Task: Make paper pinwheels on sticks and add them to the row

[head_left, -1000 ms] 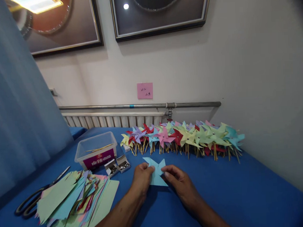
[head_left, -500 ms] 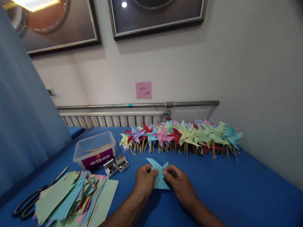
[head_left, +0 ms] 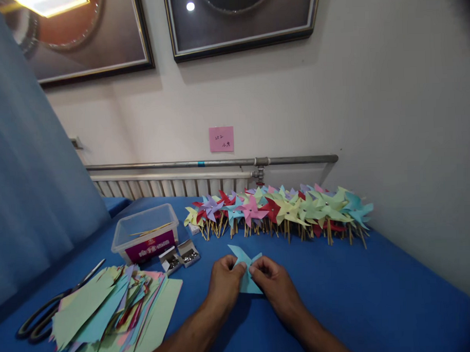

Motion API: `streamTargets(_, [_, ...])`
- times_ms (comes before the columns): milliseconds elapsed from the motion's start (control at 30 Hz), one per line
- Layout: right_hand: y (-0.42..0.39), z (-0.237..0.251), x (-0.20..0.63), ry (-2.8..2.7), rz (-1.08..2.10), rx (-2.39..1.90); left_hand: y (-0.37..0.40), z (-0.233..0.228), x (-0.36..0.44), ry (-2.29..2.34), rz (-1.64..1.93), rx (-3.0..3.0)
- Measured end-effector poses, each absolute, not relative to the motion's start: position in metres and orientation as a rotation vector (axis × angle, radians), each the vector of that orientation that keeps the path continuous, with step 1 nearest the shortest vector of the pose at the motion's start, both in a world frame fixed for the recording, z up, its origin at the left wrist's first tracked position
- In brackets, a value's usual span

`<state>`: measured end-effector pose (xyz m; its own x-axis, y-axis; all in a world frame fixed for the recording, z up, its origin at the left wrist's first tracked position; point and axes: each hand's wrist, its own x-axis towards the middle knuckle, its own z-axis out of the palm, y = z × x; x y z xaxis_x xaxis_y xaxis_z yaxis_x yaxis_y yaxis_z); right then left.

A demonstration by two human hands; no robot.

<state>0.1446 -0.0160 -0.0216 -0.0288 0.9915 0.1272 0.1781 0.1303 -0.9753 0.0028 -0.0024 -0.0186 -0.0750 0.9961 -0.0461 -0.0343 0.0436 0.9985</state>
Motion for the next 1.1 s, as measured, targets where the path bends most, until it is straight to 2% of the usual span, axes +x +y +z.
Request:
streamTargets(333, [-0.018,-0.007,0.146,-1.421,1.14,-1.255,-0.001,-0.019,0.003,1.198,1.204,1.035])
streamTargets(533, [-0.01,-0.026,0.145,-1.239,1.137,-1.166,-0.001,-0.017,0.004,1.162,1.235,0.95])
streamTargets(733, [-0.006,-0.043,0.14,-1.018,1.269,-0.986,-0.005,-0.007,0.004,1.081,1.239,0.85])
streamTargets(1100, [-0.011,-0.03,0.136,-0.955,1.234,-1.056,-0.01,-0.002,0.01,1.02,1.253,0.823])
